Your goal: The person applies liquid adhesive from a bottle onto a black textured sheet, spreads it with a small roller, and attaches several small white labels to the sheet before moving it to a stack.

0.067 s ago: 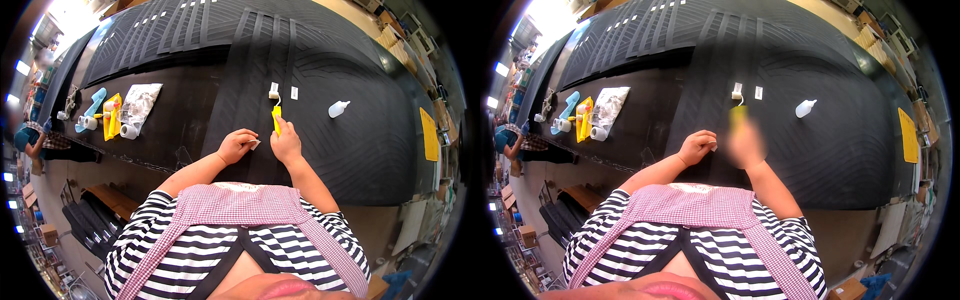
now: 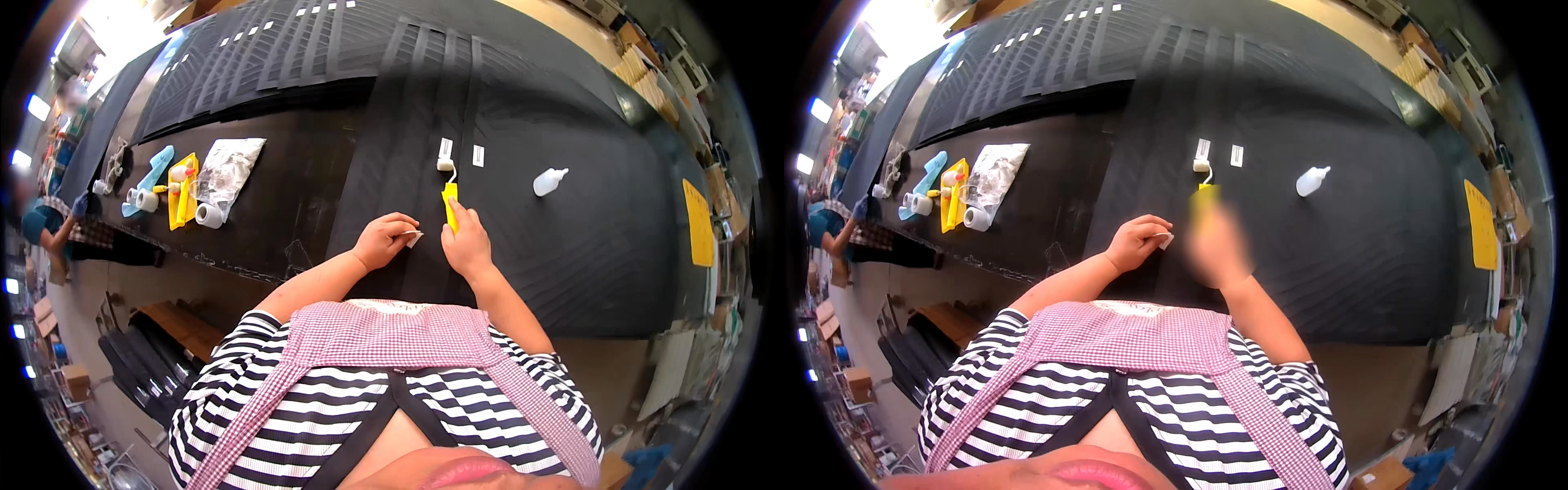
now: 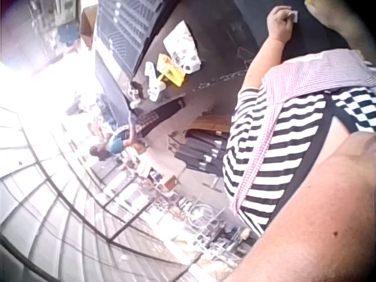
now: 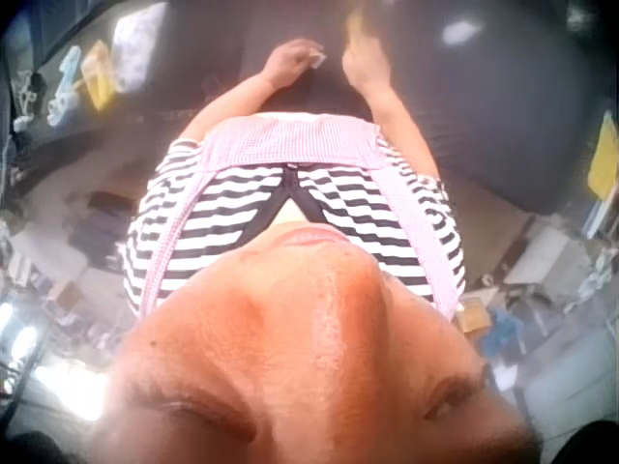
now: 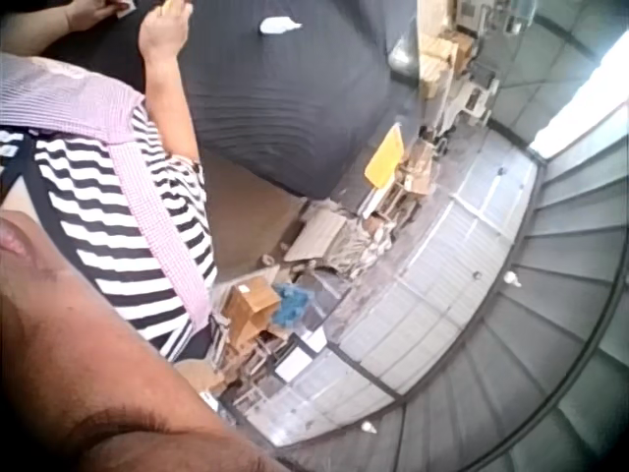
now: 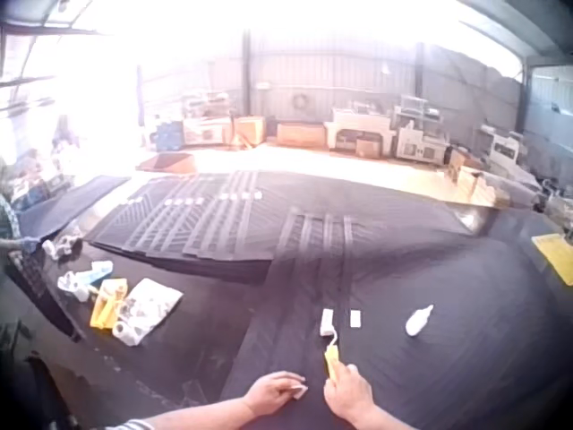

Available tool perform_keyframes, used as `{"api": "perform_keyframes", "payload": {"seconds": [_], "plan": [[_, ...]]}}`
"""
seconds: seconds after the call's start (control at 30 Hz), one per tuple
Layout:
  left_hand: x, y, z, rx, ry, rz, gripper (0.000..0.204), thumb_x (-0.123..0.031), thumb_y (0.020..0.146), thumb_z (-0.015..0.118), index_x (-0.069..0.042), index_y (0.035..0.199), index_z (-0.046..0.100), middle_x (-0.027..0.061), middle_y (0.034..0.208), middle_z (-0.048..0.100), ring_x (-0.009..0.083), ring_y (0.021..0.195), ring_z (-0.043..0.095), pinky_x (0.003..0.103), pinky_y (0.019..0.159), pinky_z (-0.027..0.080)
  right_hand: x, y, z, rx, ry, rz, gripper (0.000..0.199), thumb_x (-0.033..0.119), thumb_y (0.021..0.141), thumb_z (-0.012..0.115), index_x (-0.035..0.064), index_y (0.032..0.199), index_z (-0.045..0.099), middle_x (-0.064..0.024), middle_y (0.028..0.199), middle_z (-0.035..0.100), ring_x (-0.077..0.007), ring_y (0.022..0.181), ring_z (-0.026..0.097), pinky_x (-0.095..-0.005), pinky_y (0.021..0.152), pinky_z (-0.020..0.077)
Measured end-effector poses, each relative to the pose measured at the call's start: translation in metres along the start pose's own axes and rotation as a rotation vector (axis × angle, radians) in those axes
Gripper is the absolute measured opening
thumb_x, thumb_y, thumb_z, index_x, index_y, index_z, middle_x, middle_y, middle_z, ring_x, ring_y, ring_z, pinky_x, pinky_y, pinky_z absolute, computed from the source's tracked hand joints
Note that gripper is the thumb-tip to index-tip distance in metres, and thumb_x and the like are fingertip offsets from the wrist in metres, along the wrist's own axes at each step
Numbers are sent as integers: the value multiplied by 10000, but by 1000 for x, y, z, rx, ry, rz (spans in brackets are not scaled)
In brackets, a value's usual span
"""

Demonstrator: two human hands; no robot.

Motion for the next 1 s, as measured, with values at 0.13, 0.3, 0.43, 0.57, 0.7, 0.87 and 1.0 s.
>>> {"api": "perform_keyframes", "payload": {"seconds": [0.13,0.3,0.43,0.57,0.7,0.87,1.0], "plan": [[10,-8,-3,-52,-26,63,141,36,776,694,-75,859,723,106,1014,708,291,947,677,362,830,546,-1,-16,5,-86,216,-203,448,94,912,597,7,1343,515,-167,1106,621,-291,911,608,-365,813,479],[20,-7,-2,-1,-97,-43,151,-88,882,647,-34,1008,709,117,1115,685,282,991,678,339,874,537,-28,-40,28,-138,864,94,474,60,942,567,38,1390,412,-87,984,590,-125,673,516,-230,573,403],[17,-23,-11,-79,-722,-596,216,-197,980,633,-11,1060,709,80,1185,678,179,1069,654,309,875,530,4,-41,36,-107,998,167,439,50,955,549,54,1365,393,-64,981,576,-66,639,496,-169,500,383],[-34,-44,-19,-76,-1200,-807,297,-234,990,628,-18,1193,645,79,1180,669,192,1070,645,319,917,523,17,-50,51,-106,997,47,370,55,951,551,56,1297,421,-66,1010,571,-73,695,514,-167,518,389],[-44,-50,-24,-110,-1260,-752,262,-226,987,631,-28,1156,659,78,1097,673,190,1041,644,324,954,498,22,-55,77,4,821,-173,375,13,891,648,49,1190,425,-93,1065,544,-136,881,586,-256,730,503],[-31,-69,-29,-262,-1107,-683,241,-241,983,639,-40,1108,687,66,1026,672,171,1004,634,330,946,476,45,-56,91,309,693,-257,413,35,776,789,66,1082,513,-75,976,611,-167,793,620,-275,747,507],[-22,-78,-54,-290,-701,-633,226,-217,962,658,-27,1074,706,53,1024,669,160,977,616,329,939,464,34,-43,40,163,547,-266,370,-1,803,751,43,1124,574,-53,951,627,-141,865,612,-285,808,517]]}}
Point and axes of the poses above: each hand's wrist, its own y-axis towards the middle knuckle, its own z-axis out of the palm, x = y × z, the point moved 4 cm from there along y, towards the middle knuckle
